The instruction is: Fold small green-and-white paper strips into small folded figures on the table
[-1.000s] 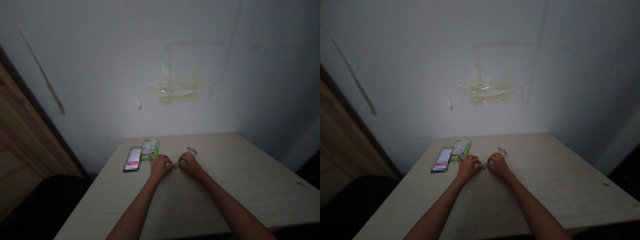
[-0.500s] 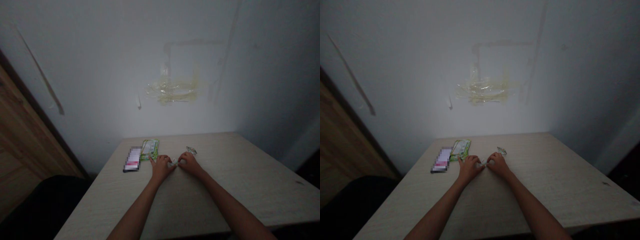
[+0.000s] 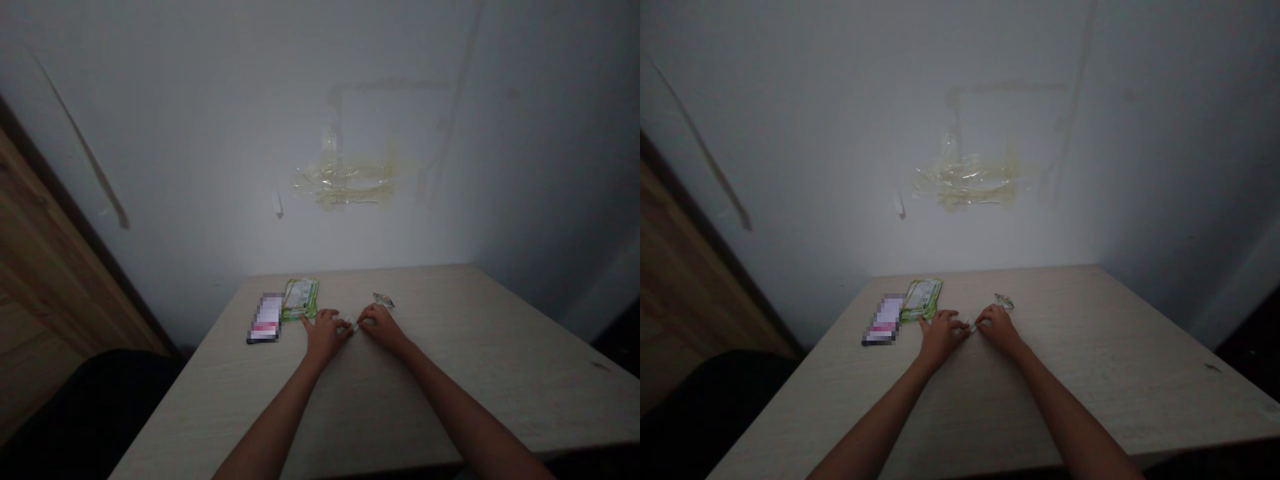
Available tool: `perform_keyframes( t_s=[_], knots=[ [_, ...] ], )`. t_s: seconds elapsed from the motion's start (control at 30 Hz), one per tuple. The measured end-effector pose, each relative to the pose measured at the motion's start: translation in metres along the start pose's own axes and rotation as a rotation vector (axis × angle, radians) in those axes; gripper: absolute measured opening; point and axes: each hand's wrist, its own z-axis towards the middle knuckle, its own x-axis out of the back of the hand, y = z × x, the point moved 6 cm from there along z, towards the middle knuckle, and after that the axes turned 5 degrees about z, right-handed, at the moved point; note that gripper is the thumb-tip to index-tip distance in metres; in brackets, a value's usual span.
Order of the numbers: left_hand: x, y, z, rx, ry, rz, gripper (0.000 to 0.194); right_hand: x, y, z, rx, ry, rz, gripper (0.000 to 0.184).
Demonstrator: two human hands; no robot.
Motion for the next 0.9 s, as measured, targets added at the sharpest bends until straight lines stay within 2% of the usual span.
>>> perform_keyframes(
  t_s=[0.23, 0.7, 0.9],
  knots=[
    [0.0007, 0.0015, -0.0015, 0.006, 0.020, 0.076, 0.027, 0.0023, -0.0031, 0.0002, -0.017, -0.022, 0.005, 0.013],
    [-0.0056, 0.0001, 0.0011, -0.099, 0.043, 0.184, 0.040, -0.0010, 0.0006, -0.0001, 0.012, -0.010, -0.006, 0.013],
    [-0.0047, 0.0000, 0.0005, -0.096, 0.037, 0.175, 0.041, 0.0026, -0.0080, -0.0016, 0.026, 0.034, 0.097, 0.011]
  ],
)
